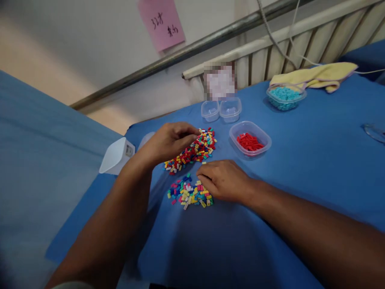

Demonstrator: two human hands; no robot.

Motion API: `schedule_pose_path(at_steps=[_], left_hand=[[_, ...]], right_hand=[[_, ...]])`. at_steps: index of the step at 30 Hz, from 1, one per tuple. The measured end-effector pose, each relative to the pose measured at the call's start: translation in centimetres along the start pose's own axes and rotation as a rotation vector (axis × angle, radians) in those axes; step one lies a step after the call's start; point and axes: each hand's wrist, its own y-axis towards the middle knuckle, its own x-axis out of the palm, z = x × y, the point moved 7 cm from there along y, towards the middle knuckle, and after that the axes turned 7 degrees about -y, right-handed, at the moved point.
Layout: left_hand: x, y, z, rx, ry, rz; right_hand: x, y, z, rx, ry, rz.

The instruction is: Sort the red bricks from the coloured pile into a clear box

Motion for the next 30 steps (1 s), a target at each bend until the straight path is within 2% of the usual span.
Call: schedule_pose_path(at_steps=[3,6,8,11,17,21,24,27,30], left_hand=[[-1.9,-4.3,-4.2,-0.188,0.113,0.051],[-2.5,-8.2,-7.0,-0.305,0.171,0.064],[-2.1,-10.2,-7.9,-0.354,0.147,0.038],[-1.5,-12.0,-8.0,-0.373,0.081,0.017],[0.5,-13.0,-7.9,-0.286,0.132,-0.139],[0.9,-13.2,-8.0,-0.296,0.181,-0.178],[0.3,-13.1,-7.4,-0.316,0.189,-0.124],[-0.7,-12.7,-7.0,-0.336,0.182,0.017],[-0.6,-12.2,-7.1,-0.299,0.184,0.089]], right_hand=[[-0.1,-0.2,-0.1,-0.001,0.011,0.018],[-0.2,-0.3,-0.2,0.014,0.026,0.017],[-0.2,-0.5,-0.2,0.019,0.032,0.002],[-0.2,-0.6,-0.2,0.025,0.026,0.001],[-0.1,-0.9,-0.2,0.010,-0.008,0.005],[-0.1,-1.0,-0.3,0.007,-0.010,-0.004],[-0.2,-1.0,-0.4,0.005,-0.018,-0.010],[-0.2,-1.0,-0.4,-0.005,-0.031,-0.014],[-0.2,-1.0,-0.4,-0.011,-0.048,-0.013]])
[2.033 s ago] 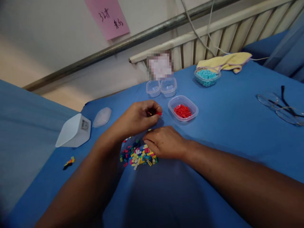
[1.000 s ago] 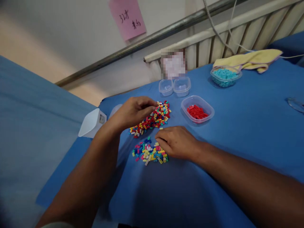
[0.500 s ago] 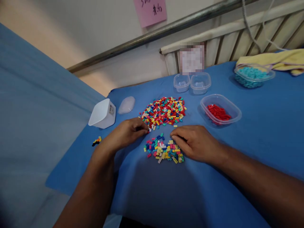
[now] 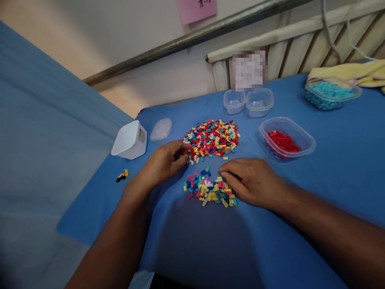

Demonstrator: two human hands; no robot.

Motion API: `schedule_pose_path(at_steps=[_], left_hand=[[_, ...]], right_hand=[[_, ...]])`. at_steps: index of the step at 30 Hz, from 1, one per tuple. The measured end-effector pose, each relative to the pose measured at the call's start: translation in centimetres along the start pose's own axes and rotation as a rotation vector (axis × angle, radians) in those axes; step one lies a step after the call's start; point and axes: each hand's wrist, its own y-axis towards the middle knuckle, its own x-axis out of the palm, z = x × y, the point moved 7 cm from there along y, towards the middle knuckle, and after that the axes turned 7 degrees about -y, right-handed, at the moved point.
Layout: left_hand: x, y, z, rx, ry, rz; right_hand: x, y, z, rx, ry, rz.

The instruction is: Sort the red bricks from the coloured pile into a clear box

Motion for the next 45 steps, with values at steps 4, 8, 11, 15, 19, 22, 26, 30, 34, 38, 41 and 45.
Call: schedule_pose_path(at_steps=[4,8,11,15,19,22,26,30,34,38,41,45], left_hand=[[1.7,0.6,-0.1,0.053,0.042,-0.043],[2.6,1.0,0.0,0.050,0.119,-0.082],[2.7,1.2,0.0,0.032,0.123,-0.086],[2.4,1.0,-0.2,-0.005,0.064,-0.074],[2.0,0.5,-0.4,-0.043,0.025,-0.082],[1.8,0.3,-0.6,-0.078,0.000,-0.099],[1.5,0.1,-0.8,-0.089,-0.024,-0.109],[1.6,0.0,-0.8,-0.052,-0.023,-0.118],[1.8,-0.1,-0.8,0.009,-0.029,-0.120],[1.9,0.0,-0.5,0.078,0.025,-0.099],[2.0,0.2,-0.2,0.108,0.073,-0.078],[2.1,0.5,0.3,0.127,0.078,-0.077]], right_hand=[[0.1,0.0,0.0,0.001,-0.006,0.000],[0.0,0.1,0.0,0.003,0.002,0.007],[0.0,0.1,-0.1,0.003,0.005,0.006],[0.0,0.1,-0.1,0.006,-0.009,-0.009],[-0.1,0.2,-0.1,0.005,-0.014,-0.006],[0.0,0.2,-0.1,0.008,-0.003,-0.008],[0.0,0.1,-0.1,0.012,0.012,-0.006],[0.0,0.1,0.0,0.004,0.002,-0.008],[0.1,0.0,0.0,0.003,-0.015,-0.011],[0.1,0.0,0.1,0.007,-0.011,-0.011],[0.1,0.1,0.0,0.006,-0.011,-0.012],[0.1,0.2,0.0,0.011,-0.001,-0.020]])
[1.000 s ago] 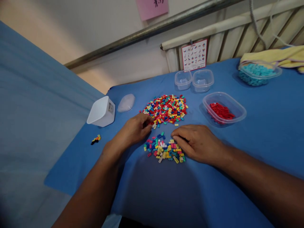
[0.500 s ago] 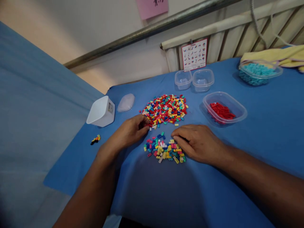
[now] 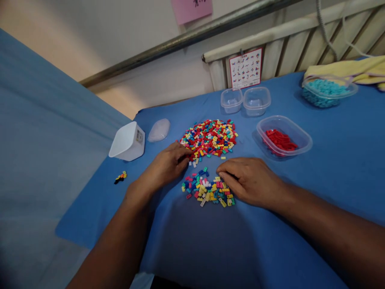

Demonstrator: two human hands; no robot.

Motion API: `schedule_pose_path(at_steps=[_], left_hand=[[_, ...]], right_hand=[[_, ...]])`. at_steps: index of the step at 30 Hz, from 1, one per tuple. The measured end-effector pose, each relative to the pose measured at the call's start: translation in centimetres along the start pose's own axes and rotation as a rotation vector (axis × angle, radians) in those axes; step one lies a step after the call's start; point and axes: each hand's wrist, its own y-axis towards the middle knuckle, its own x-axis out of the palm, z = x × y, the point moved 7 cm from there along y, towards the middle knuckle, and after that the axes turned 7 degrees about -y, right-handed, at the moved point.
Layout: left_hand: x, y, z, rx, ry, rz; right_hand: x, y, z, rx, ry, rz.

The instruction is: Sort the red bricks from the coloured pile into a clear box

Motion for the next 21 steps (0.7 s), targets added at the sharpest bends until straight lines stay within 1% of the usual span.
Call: schedule_pose_path(at_steps=[5,12,21], left_hand=[[0.23,0.09,0.41,0.006,0.017,-0.019],[0.40,-0.08,0.74,0.023,-0.002,-0.051],[0.20,-0.61,0.96,-0.019,-0.022,-0.066]], right_hand=[[-0.03,0.02,-0.03,-0.004,-0.002,0.011],[0.08,0.00,-0.01,0.002,0.002,-0.013],[0.09,-0.05,0.02,-0.003,-0.007,-0.002]])
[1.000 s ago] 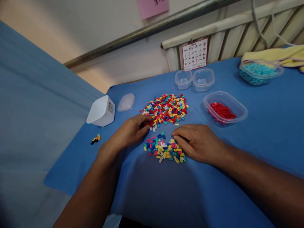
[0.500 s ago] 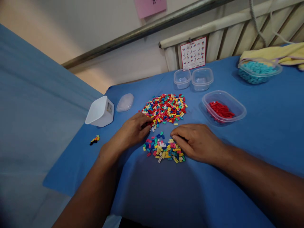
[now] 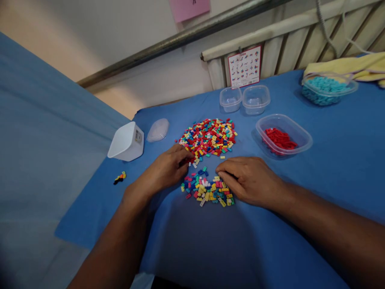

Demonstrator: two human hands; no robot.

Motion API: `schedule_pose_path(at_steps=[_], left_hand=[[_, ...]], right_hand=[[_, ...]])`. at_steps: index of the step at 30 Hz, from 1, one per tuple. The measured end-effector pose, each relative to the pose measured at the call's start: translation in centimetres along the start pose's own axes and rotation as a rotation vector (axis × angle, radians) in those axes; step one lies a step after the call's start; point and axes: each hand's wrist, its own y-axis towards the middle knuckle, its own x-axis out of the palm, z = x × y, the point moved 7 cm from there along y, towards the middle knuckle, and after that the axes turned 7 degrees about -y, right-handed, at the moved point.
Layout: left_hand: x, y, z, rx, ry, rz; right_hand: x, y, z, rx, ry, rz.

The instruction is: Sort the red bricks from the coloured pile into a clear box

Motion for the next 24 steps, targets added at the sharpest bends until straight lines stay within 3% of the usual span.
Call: schedule_pose_path(at_steps=[19,24], left_hand=[[0.7,0.1,1.0,0.116,0.112,-0.046],[0.6,0.2,1.1,0.160,0.095,0.008]], right_hand=[[0.0,0.0,0.0,-0.001,0.010,-0.001],[0.0,0.0,0.0,-0.005,0.011,0.004]])
